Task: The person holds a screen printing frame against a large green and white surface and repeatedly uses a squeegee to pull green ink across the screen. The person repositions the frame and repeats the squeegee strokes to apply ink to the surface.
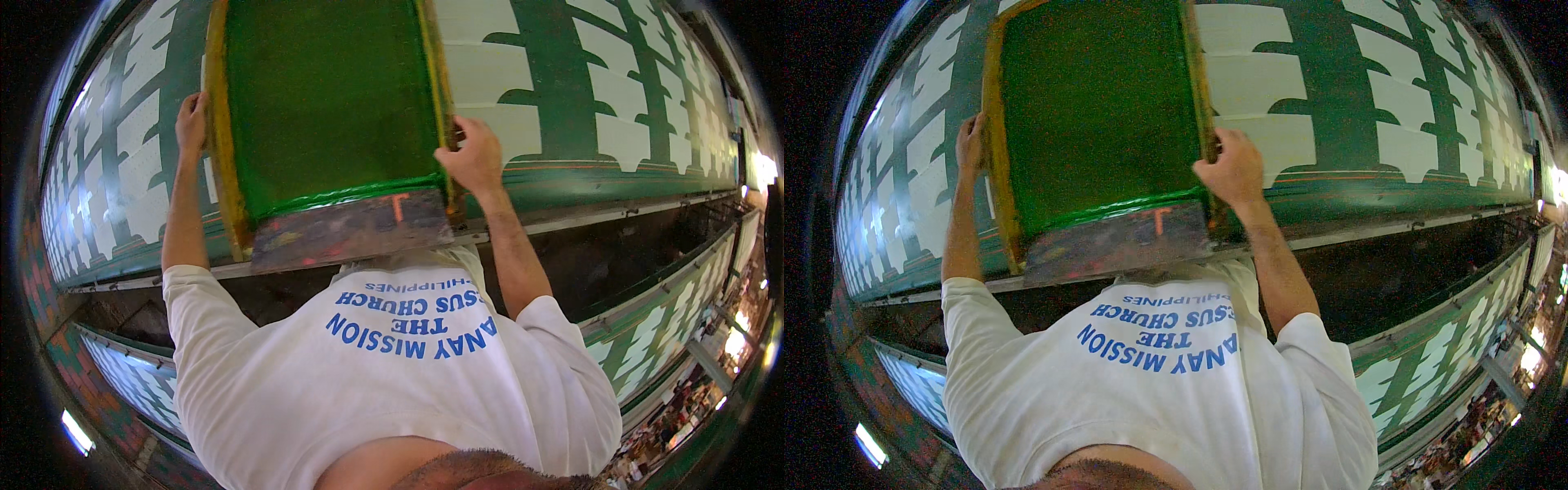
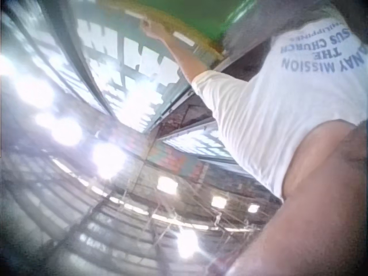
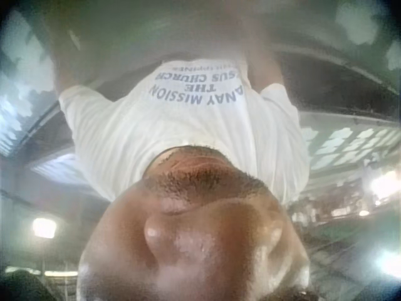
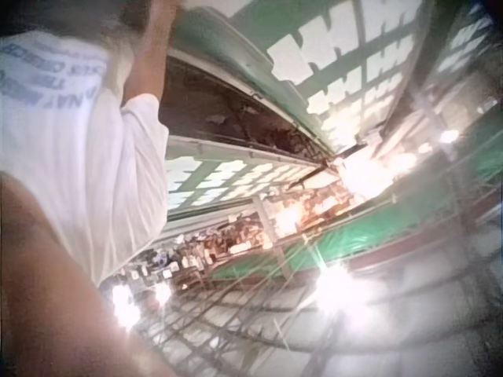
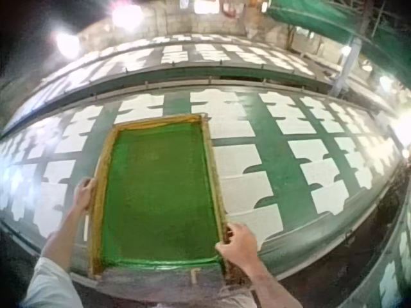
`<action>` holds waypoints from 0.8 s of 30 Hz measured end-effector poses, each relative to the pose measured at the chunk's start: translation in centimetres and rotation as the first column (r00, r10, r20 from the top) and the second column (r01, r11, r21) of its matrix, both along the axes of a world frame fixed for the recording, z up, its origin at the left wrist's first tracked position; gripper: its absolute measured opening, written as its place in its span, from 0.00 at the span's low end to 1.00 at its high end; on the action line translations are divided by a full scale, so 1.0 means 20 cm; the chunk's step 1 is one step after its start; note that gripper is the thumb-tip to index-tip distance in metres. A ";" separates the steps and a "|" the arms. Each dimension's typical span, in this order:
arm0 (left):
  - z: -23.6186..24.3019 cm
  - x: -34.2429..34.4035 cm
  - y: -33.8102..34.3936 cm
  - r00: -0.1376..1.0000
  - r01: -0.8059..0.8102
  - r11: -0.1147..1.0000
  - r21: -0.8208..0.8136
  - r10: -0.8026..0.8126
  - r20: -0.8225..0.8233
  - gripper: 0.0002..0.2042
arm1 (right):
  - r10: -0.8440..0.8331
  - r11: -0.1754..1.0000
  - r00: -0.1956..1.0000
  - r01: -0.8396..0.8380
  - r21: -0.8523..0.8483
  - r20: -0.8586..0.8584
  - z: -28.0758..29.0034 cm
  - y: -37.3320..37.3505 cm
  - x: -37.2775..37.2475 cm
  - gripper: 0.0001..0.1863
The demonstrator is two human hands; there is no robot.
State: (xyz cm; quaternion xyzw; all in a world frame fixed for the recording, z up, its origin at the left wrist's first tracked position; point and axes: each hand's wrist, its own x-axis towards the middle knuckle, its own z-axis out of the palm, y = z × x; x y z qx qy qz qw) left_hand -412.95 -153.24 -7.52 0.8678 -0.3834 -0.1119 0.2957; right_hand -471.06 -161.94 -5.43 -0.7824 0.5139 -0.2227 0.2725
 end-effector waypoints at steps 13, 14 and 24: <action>-0.05 -1.43 -0.50 0.997 -0.073 0.997 0.004 0.073 0.038 0.25 | -0.031 0.999 0.990 0.033 0.016 -0.141 -0.26 -0.50 -1.30 0.32; -0.05 -1.47 -0.52 0.996 -0.072 0.997 -0.006 0.072 0.056 0.25 | -0.041 0.999 0.991 0.039 -0.018 -0.131 -0.27 -0.50 -1.34 0.32; -0.15 -1.49 -0.59 0.996 -0.084 0.996 0.000 0.084 0.028 0.25 | 0.031 0.993 0.987 -0.012 0.117 -0.160 -0.18 -0.47 -1.38 0.33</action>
